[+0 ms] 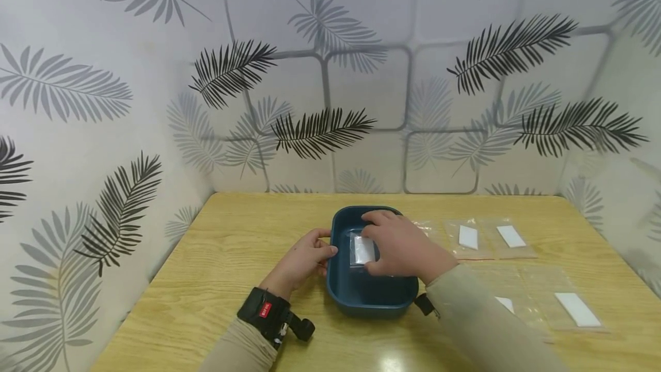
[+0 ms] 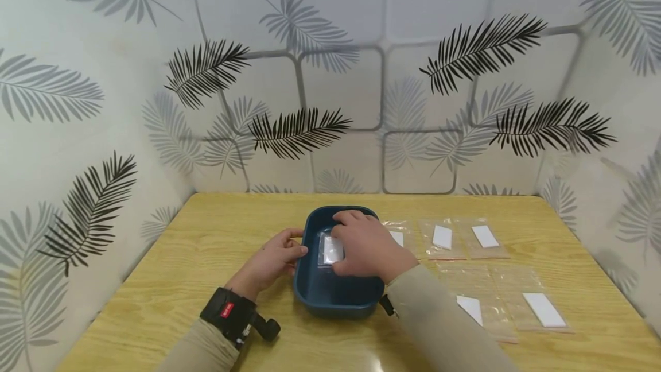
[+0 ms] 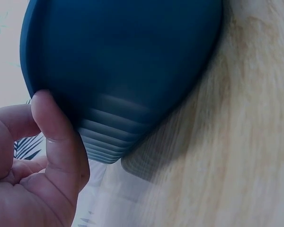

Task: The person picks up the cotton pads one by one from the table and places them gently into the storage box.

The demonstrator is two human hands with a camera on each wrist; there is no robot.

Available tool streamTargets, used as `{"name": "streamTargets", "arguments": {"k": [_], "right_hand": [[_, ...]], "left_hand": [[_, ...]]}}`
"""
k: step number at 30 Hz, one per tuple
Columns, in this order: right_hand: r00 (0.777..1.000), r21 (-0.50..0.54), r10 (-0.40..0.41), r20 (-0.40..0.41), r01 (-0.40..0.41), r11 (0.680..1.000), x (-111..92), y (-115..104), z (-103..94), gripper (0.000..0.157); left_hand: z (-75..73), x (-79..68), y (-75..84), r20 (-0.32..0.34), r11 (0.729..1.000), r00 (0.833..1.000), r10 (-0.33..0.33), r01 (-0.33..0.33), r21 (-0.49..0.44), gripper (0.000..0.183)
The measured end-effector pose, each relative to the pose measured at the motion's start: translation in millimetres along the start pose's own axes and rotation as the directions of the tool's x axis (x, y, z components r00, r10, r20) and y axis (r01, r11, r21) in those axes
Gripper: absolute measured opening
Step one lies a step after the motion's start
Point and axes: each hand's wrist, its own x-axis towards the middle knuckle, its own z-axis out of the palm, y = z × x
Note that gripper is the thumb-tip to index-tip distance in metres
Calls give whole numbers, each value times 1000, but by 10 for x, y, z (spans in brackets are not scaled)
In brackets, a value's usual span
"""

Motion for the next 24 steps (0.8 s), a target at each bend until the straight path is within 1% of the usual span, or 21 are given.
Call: {"name": "streamTargets", "arguments": {"k": [4,8,11,18,22,24], "right_hand": [[1000,-18,6,27,-6,1000,4,-2,13,63],[998,-16,34,57,-33,999,-17,18,16,70],[998,-1,47,48,-47,999,-40,60,19,69],[1000,39,29,-4,-29,999,-88,202,-21,65],[999,75,33,-12,-32,997,-128,314,-29,66],[999,88,50,0,-50,995,-150,376,-27,66]], "left_hand": [[0,-3,-1,3,1000,1000,-1,1,-10,49],[5,1,-4,-1,1000,1000,0,0,-11,50],[13,6,-5,-6,1000,1000,-4,4,-5,50],[14,5,-9,-17,1000,1000,-4,4,-7,50],[13,6,-9,-23,1000,1000,-8,7,-5,50],[13,9,-13,-21,1000,1000,-7,6,-4,50]]}}
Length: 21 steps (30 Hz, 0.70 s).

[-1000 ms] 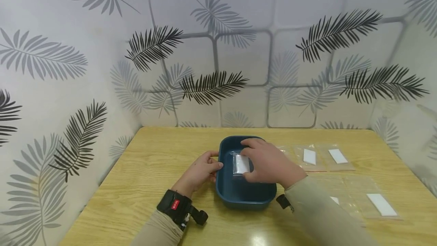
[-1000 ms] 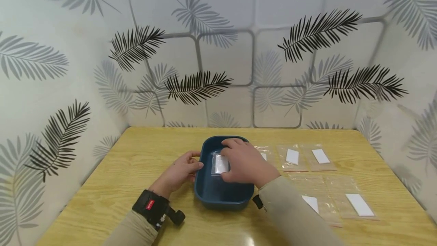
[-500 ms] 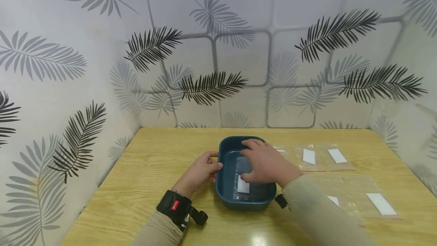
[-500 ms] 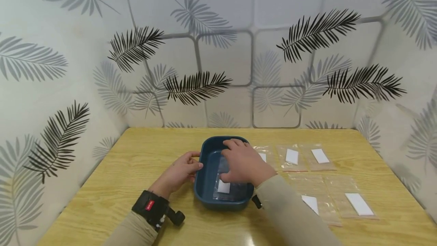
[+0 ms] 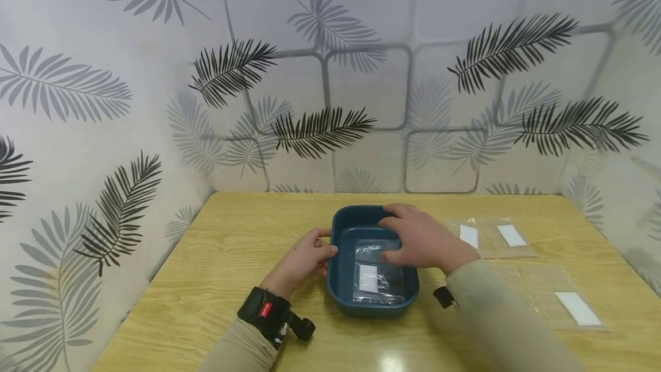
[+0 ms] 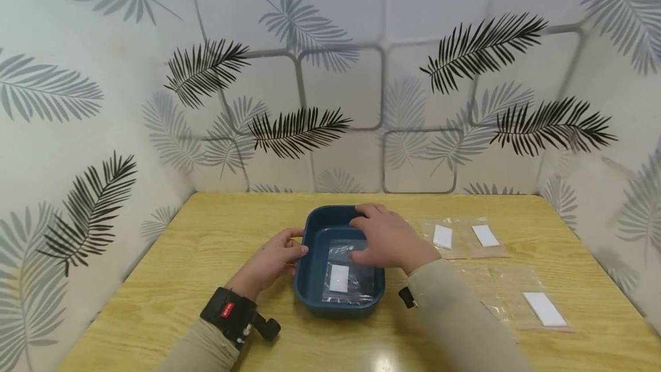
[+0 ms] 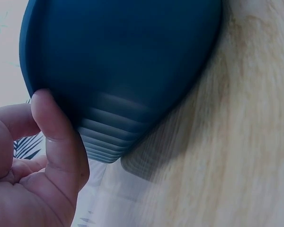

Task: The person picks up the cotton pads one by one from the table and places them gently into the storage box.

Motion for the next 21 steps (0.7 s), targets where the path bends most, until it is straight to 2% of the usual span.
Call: {"name": "streamTargets", "arguments": {"k": [5,11,15,21], "right_hand": [[999,25,51,12,-51,998,-48,174,-53,68],[998,74,59,3,-59,996,-124,400,-154,63],[996,103,92,20,-94,990,-159,531,-199,62],[992,113,120,41,-123,986,-196,672,-181,60]], "left_hand": [[-5,6,0,6,1000,1000,0,0,-2,51],[0,6,-2,5,1000,1000,1,-1,-8,51],[5,-1,6,-4,1000,1000,-2,2,0,50],[1,11,-8,-8,1000,1000,5,-5,5,50]]}}
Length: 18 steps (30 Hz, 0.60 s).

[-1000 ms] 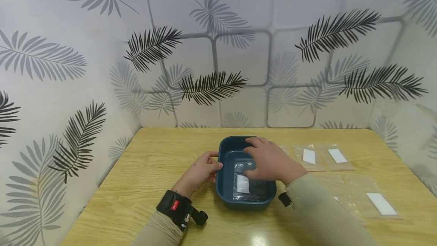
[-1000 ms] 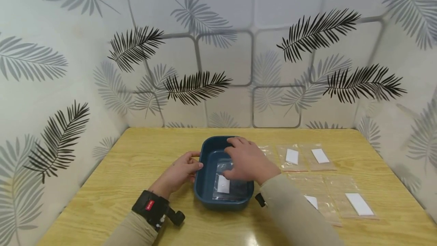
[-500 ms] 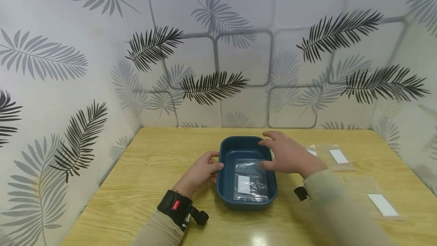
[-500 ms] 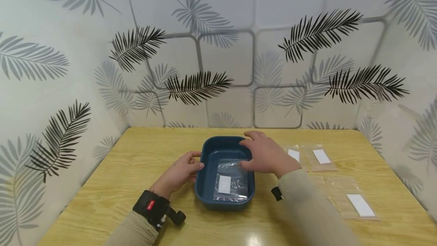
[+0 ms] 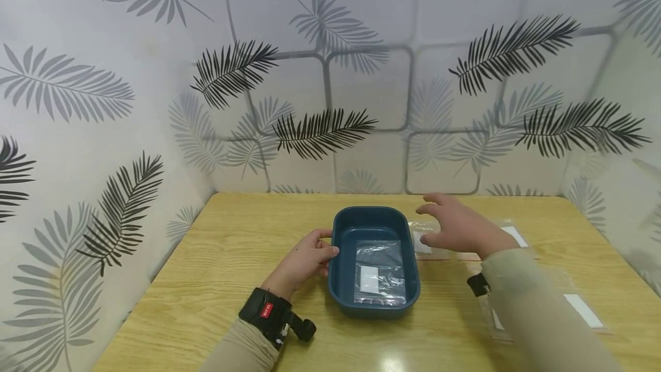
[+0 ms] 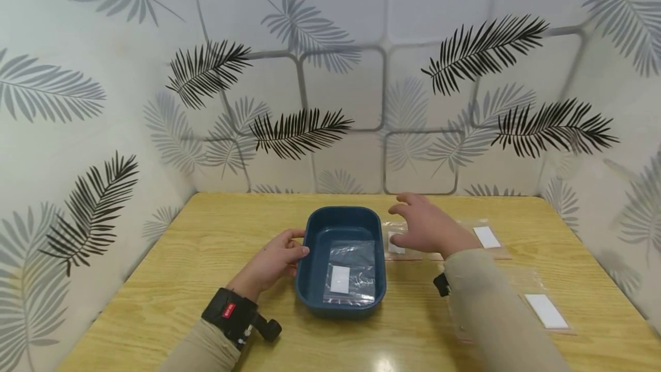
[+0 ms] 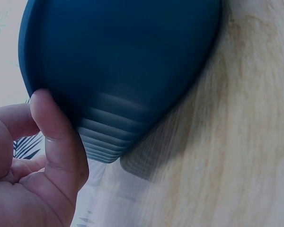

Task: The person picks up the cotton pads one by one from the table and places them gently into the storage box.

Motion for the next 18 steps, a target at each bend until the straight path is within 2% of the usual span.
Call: {"name": "streamTargets", "arguments": {"k": [10,18], "right_hand": [[999,-4,37,23,-37,999,-10,182,191,63],[995,3,83,53,-83,997,46,287,373,72]], "left_hand": [[14,-14,9,-1,1000,1000,1,-1,-9,52],[25,-29,33,2,1000,1000,8,-8,-25,51]]}}
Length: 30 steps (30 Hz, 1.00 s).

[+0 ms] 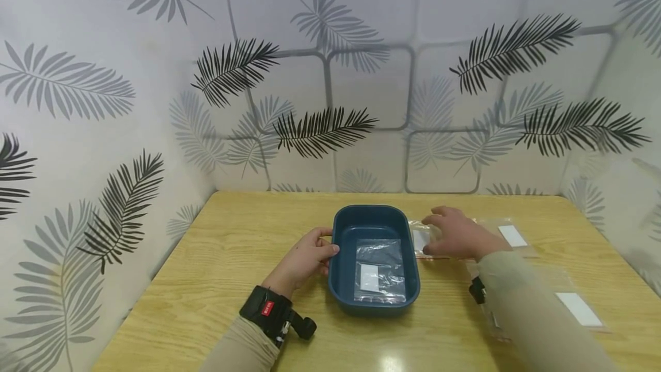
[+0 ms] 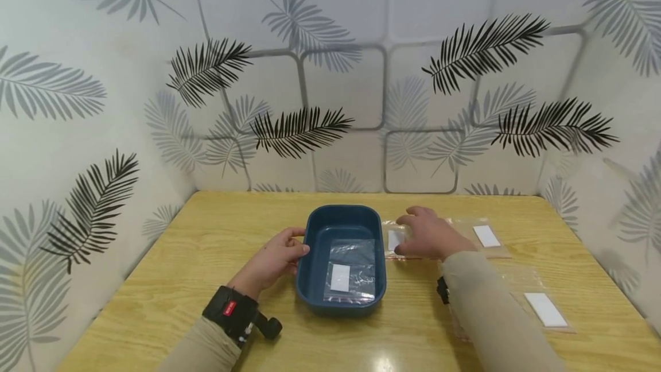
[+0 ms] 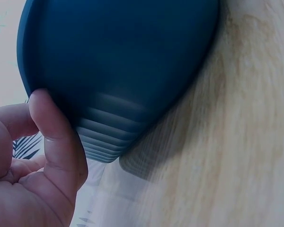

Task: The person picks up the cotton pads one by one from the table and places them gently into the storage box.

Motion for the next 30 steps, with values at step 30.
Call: {"name": "streamTargets", "arguments": {"k": [30], "right_hand": [[986,-93,113,122,-102,990,178,47,176,75]], "left_hand": [[-20,-5,2,0,1000,1000,-7,7,19,52]]}}
